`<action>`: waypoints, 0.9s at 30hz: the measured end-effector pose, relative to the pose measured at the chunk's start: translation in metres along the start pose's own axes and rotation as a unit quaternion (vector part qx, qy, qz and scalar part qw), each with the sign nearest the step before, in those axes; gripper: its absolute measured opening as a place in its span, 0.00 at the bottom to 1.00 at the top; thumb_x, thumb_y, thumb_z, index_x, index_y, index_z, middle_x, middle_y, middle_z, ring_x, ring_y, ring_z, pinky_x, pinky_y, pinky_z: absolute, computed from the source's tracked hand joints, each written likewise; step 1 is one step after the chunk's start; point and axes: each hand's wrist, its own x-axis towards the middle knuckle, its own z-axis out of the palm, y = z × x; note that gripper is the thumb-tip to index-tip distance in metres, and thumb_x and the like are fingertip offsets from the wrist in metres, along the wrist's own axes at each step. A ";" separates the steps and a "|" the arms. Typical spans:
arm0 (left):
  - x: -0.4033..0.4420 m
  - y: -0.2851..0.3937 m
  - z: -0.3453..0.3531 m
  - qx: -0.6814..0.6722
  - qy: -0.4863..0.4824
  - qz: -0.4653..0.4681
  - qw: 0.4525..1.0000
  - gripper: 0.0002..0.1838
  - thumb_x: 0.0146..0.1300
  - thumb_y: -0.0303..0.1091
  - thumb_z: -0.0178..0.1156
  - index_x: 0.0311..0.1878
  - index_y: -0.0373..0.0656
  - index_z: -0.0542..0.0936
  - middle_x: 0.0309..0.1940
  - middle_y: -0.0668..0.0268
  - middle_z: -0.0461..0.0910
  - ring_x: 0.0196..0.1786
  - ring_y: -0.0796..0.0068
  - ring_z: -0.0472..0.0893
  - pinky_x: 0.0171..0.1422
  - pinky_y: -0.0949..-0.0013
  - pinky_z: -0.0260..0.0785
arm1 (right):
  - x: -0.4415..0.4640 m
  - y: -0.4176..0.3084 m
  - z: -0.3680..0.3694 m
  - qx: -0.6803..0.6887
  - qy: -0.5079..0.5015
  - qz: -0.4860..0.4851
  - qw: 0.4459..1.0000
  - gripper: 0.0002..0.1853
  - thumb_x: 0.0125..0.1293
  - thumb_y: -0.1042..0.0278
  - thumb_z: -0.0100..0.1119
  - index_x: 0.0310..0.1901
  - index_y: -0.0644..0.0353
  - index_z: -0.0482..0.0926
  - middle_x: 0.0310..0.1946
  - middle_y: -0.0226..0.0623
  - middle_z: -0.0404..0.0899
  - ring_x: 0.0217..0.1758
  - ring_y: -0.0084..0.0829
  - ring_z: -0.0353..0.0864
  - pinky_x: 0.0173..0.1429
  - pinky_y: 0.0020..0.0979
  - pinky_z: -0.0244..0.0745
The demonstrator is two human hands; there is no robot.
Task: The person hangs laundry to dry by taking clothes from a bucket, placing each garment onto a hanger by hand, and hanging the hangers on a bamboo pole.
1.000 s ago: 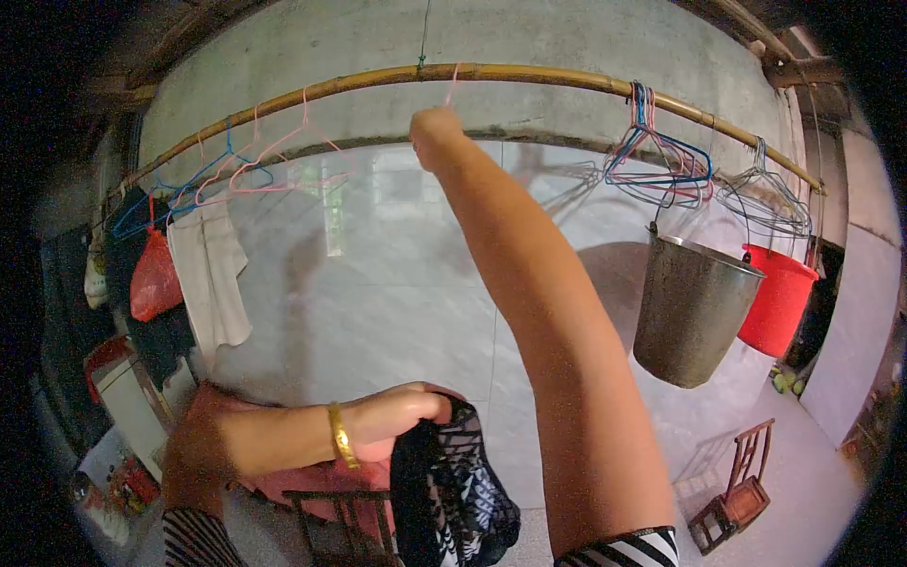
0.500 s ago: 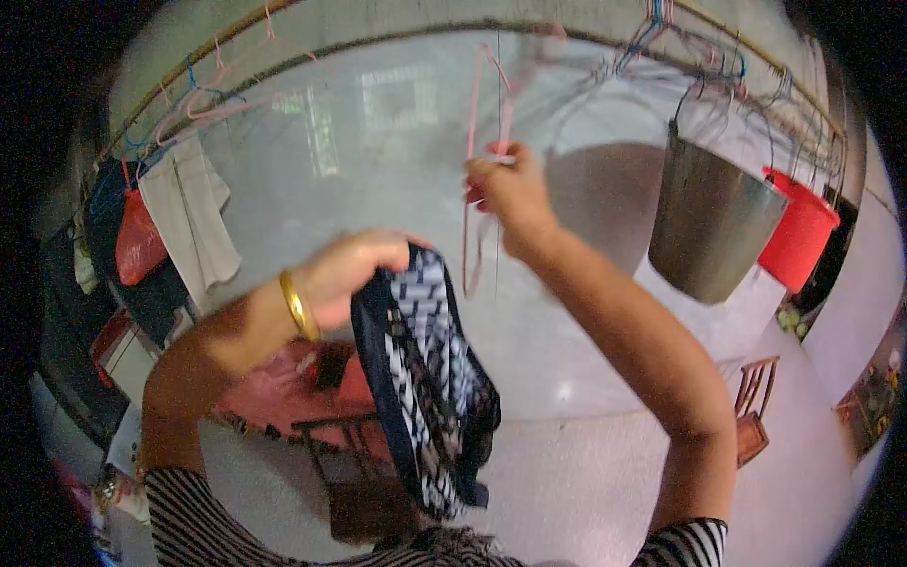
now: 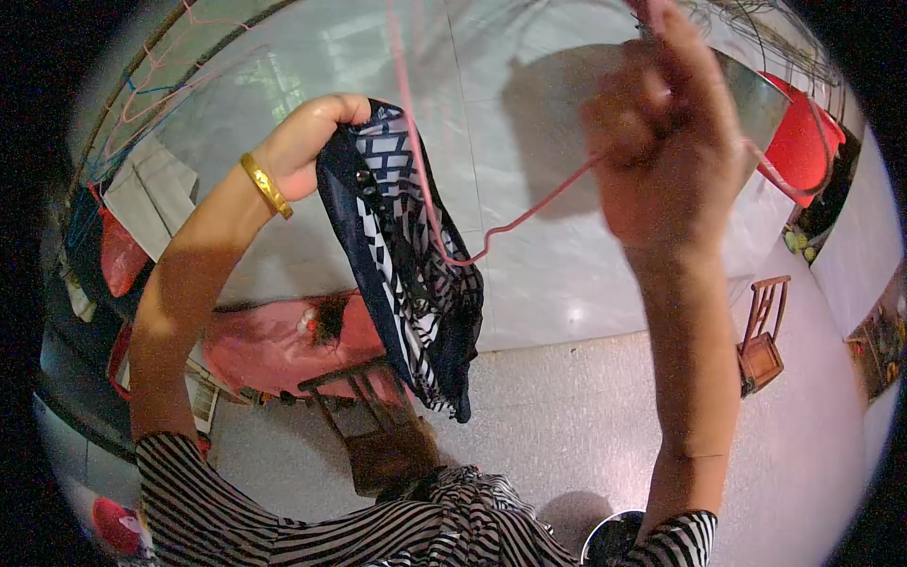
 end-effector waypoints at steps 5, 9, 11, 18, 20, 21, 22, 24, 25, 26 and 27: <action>0.003 0.020 -0.016 -0.026 -0.031 0.069 0.997 0.07 0.51 0.29 0.42 0.26 0.38 0.69 0.22 0.63 0.73 0.26 0.74 0.73 0.35 0.70 0.69 | -0.029 0.068 -0.018 -0.061 0.039 0.128 0.989 0.12 0.56 0.62 0.45 0.36 0.61 0.69 0.10 0.19 0.51 0.09 0.13 0.46 0.13 0.16 0.40; 0.012 0.027 -0.050 -0.025 0.085 0.078 0.993 0.08 0.50 0.30 0.44 0.27 0.38 0.71 0.23 0.65 0.73 0.25 0.75 0.74 0.34 0.69 0.69 | -0.036 0.058 -0.038 -0.193 0.007 0.317 0.929 0.11 0.56 0.62 0.44 0.34 0.59 0.70 0.09 0.18 0.51 0.09 0.12 0.47 0.13 0.16 0.40; 0.016 0.018 -0.063 0.069 0.066 0.115 0.989 0.07 0.46 0.28 0.45 0.27 0.38 0.72 0.21 0.68 0.72 0.25 0.79 0.72 0.33 0.75 0.67 | -0.026 0.039 -0.050 -0.305 -0.046 0.365 0.879 0.10 0.57 0.62 0.44 0.34 0.57 0.71 0.10 0.17 0.53 0.10 0.10 0.49 0.13 0.16 0.40; 0.021 -0.008 -0.048 0.099 -0.148 0.026 0.984 0.16 0.41 0.26 0.45 0.37 0.34 0.70 0.30 0.64 0.72 0.32 0.79 0.72 0.41 0.78 0.65 | 0.017 -0.017 -0.027 -0.446 -0.149 0.420 0.776 0.09 0.57 0.65 0.44 0.33 0.57 0.73 0.08 0.16 0.51 0.10 0.10 0.47 0.13 0.16 0.40; 0.017 -0.010 -0.041 0.103 -0.173 0.020 0.979 0.19 0.39 0.25 0.45 0.40 0.34 0.69 0.33 0.63 0.72 0.35 0.79 0.72 0.43 0.78 0.64 | 0.023 -0.029 -0.025 -0.502 -0.150 0.438 0.730 0.09 0.57 0.64 0.44 0.32 0.57 0.74 0.08 0.17 0.51 0.10 0.11 0.47 0.13 0.16 0.40; 0.016 -0.011 -0.037 0.093 -0.209 0.014 0.973 0.20 0.38 0.25 0.46 0.40 0.34 0.69 0.33 0.64 0.72 0.36 0.79 0.71 0.44 0.78 0.63 | 0.024 -0.034 -0.030 -0.491 -0.140 0.445 0.736 0.09 0.56 0.64 0.45 0.31 0.57 0.74 0.08 0.17 0.51 0.10 0.11 0.47 0.12 0.16 0.39; 0.016 -0.012 -0.034 0.081 -0.244 0.007 0.966 0.20 0.38 0.25 0.46 0.41 0.34 0.68 0.34 0.64 0.71 0.37 0.79 0.71 0.45 0.78 0.63 | 0.025 -0.038 -0.033 -0.493 -0.141 0.445 0.734 0.09 0.56 0.64 0.45 0.31 0.57 0.74 0.08 0.17 0.51 0.10 0.11 0.47 0.12 0.16 0.39; 0.016 -0.014 -0.026 0.069 -0.257 -0.005 0.964 0.22 0.37 0.25 0.47 0.42 0.34 0.67 0.34 0.64 0.71 0.37 0.79 0.71 0.45 0.78 0.63 | 0.027 -0.047 -0.034 -0.487 -0.146 0.470 0.721 0.09 0.56 0.64 0.45 0.31 0.57 0.74 0.08 0.17 0.51 0.10 0.11 0.47 0.12 0.16 0.38; 0.017 -0.017 -0.022 0.058 -0.252 -0.002 0.966 0.22 0.37 0.25 0.47 0.42 0.34 0.67 0.34 0.64 0.71 0.37 0.79 0.71 0.45 0.78 0.63 | 0.027 -0.047 -0.032 -0.480 -0.149 0.475 0.722 0.09 0.56 0.64 0.45 0.30 0.59 0.74 0.08 0.18 0.52 0.10 0.11 0.48 0.12 0.16 0.39; 0.017 -0.019 -0.018 0.047 -0.247 0.000 0.968 0.22 0.38 0.24 0.47 0.43 0.34 0.67 0.34 0.64 0.71 0.38 0.79 0.71 0.45 0.78 0.63 | 0.027 -0.049 -0.031 -0.481 -0.149 0.476 0.721 0.09 0.56 0.64 0.45 0.30 0.59 0.74 0.08 0.18 0.52 0.10 0.11 0.48 0.12 0.16 0.39; 0.019 -0.022 -0.014 0.024 -0.234 -0.023 0.972 0.21 0.39 0.24 0.47 0.43 0.34 0.66 0.35 0.63 0.71 0.38 0.78 0.71 0.46 0.78 0.63 | 0.026 -0.051 -0.032 -0.481 -0.165 0.478 0.716 0.09 0.56 0.64 0.46 0.30 0.59 0.74 0.08 0.18 0.53 0.10 0.11 0.48 0.12 0.16 0.39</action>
